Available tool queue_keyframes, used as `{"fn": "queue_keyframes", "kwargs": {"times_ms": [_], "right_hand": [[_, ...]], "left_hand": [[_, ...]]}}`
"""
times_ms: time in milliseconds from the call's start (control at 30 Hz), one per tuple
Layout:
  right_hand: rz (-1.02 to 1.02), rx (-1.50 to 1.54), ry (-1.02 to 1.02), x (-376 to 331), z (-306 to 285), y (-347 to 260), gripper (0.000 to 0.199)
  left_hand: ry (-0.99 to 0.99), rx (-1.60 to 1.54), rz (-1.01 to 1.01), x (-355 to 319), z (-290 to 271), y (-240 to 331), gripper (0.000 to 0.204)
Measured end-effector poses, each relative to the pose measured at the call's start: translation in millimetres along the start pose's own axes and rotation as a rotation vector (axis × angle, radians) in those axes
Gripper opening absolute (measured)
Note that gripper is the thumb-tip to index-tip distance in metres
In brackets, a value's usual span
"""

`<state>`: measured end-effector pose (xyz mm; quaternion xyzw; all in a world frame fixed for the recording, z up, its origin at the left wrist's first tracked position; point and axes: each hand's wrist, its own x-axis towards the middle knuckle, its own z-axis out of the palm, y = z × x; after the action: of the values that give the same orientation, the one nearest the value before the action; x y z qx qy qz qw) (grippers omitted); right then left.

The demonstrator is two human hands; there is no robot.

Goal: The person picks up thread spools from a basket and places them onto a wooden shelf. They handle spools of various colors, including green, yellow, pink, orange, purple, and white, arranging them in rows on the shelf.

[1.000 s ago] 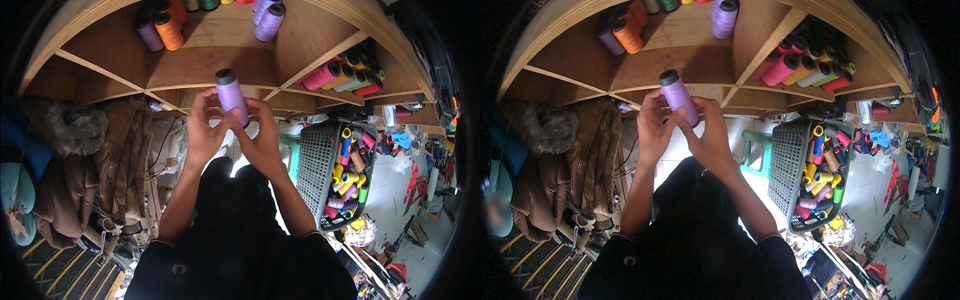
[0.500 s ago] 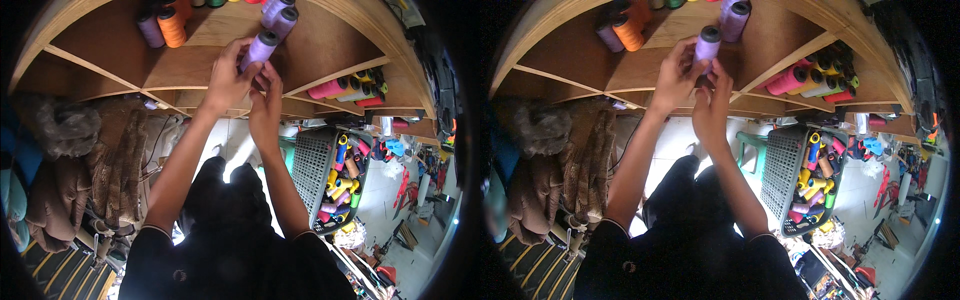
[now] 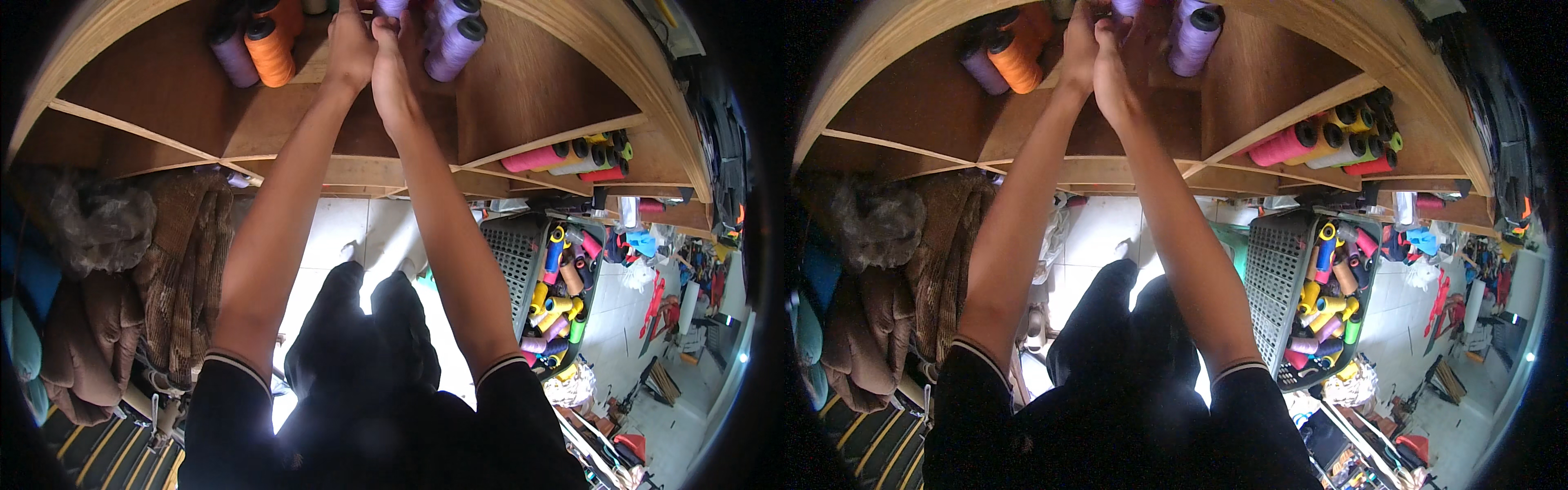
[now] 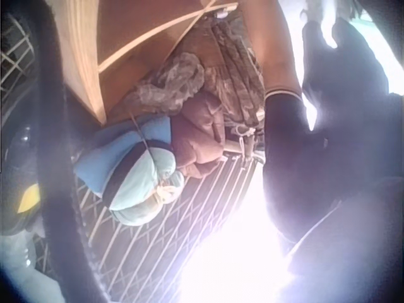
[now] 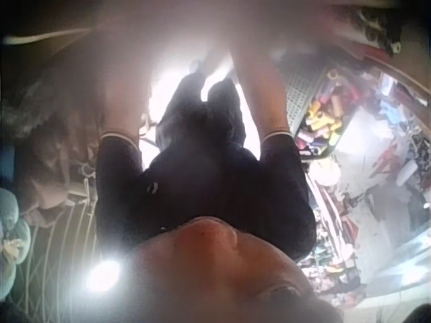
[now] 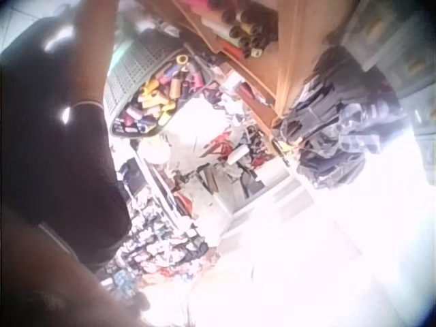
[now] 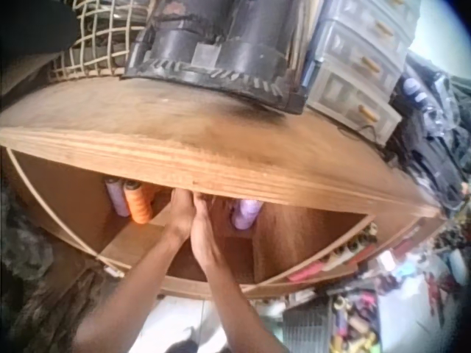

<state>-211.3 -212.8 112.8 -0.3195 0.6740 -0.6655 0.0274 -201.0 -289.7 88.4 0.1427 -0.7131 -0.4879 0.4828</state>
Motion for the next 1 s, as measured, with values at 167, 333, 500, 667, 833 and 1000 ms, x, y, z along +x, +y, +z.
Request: {"fn": "queue_keyframes", "kwargs": {"times_ms": [167,333,500,667,833,1000], "right_hand": [[-0.056,-0.269,0.013,28,7,30,0.045],[-0.068,-0.365,-0.020,46,7,60,0.048],[-0.067,-0.605,-0.238,30,-3,0,0.048],[0.023,0.057,-0.244,27,29,23,0.047],[0.087,0.153,-0.335,30,33,22,0.047],[0.125,0.225,-0.400,32,34,18,0.047]], "left_hand": [[0.033,0.062,0.001,13,4,-9,0.045],[0.042,0.123,-0.012,15,7,-11,0.046],[0.097,0.255,-0.008,4,-16,-17,0.046],[0.141,0.491,0.040,-12,-27,-20,0.047],[0.071,0.163,-0.061,-4,-34,-21,0.046],[0.129,0.235,0.013,-8,-35,-24,0.048]]}}
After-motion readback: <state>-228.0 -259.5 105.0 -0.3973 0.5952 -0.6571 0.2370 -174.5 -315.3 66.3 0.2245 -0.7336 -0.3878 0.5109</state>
